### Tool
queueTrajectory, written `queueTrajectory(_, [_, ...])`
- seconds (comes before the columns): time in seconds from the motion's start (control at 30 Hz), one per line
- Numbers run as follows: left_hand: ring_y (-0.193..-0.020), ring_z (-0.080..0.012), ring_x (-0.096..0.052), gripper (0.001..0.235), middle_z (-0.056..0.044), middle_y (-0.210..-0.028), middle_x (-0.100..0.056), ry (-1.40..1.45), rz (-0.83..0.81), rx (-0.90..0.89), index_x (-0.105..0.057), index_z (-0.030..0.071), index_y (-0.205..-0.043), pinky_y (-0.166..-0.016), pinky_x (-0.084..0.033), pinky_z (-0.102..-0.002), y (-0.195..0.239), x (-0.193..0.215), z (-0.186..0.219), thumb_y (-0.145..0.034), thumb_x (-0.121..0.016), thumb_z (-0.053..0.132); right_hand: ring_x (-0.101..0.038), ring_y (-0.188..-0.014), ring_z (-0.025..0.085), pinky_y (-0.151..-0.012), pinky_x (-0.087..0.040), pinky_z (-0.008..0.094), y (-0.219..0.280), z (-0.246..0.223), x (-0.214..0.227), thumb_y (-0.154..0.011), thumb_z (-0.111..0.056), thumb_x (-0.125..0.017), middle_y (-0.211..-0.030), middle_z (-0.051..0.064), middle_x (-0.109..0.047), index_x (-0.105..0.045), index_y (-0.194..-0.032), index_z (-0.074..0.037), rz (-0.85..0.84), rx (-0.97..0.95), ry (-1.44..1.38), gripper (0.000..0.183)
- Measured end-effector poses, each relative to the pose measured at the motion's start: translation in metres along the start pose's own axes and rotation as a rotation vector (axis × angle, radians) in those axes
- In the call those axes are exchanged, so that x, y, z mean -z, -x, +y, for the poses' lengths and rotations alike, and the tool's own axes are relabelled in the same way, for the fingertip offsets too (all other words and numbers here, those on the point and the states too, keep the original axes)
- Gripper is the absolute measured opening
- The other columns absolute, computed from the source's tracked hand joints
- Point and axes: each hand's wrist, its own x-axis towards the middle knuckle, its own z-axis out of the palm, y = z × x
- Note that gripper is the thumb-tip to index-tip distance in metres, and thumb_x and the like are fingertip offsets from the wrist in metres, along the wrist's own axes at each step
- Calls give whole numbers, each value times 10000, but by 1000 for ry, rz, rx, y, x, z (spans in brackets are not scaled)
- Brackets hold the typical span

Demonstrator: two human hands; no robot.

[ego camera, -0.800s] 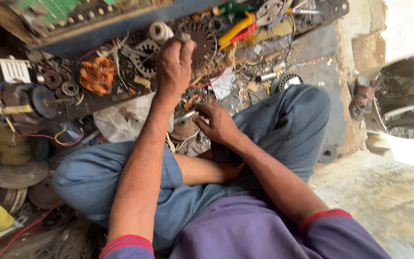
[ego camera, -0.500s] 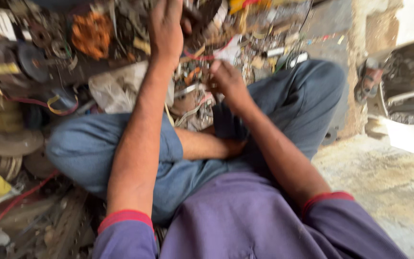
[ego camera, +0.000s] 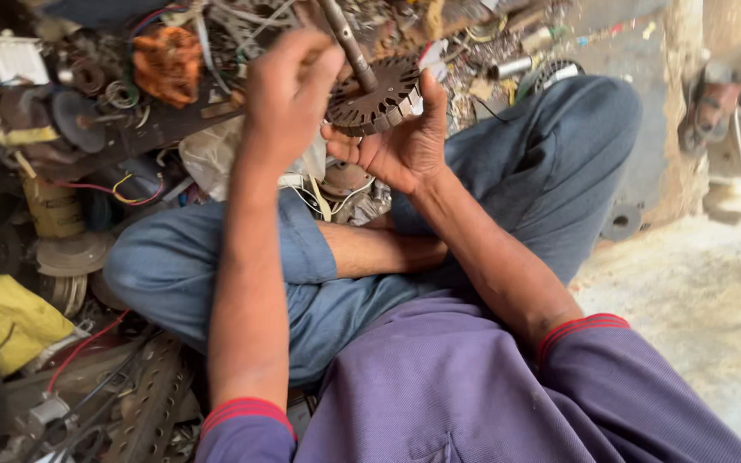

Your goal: The person repairs a ceiling fan motor by hand and using pliers, stripping insulation from wires, and winding copper wire onto a spool.

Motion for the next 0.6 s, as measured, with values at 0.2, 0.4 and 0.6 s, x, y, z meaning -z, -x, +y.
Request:
queueTrajectory(0.2, [-989, -287, -726, 197, -136, -1130, -742, -300, -13, -8, -703, 25, -1144, -895, -569, -384, 32, 26, 60, -984, -786, 103, -676, -1140, 378, -999, -568, 490, 4, -10, 3, -803, -797, -640, -1380, 290, -597, -467, -1533, -60, 6, -56, -178, 1052])
queueTrajectory(0.4, [-1163, -386, -684, 375, -179, -1201, -704, -332, 60, -216, -656, 1, -1229, -1061, -551, -458, 37, -14, 39, -916, -849, 74, -621, -1239, 377, -1124, -509, 526, -2, -4, 9, -848, -802, -608, -1389, 179, -593, -482, -1523, -94, 27, -17, -182, 986])
queueTrajectory(0.6, [-1043, -303, -743, 286, -144, -1124, -736, -260, 99, -135, -693, 17, -1213, -912, -628, -388, 35, -21, 22, -963, -828, 51, -597, -1320, 310, -1172, -480, 511, -5, -2, 9, -844, -833, -565, -1441, 167, -563, -483, -1473, -55, 124, -105, -207, 1004])
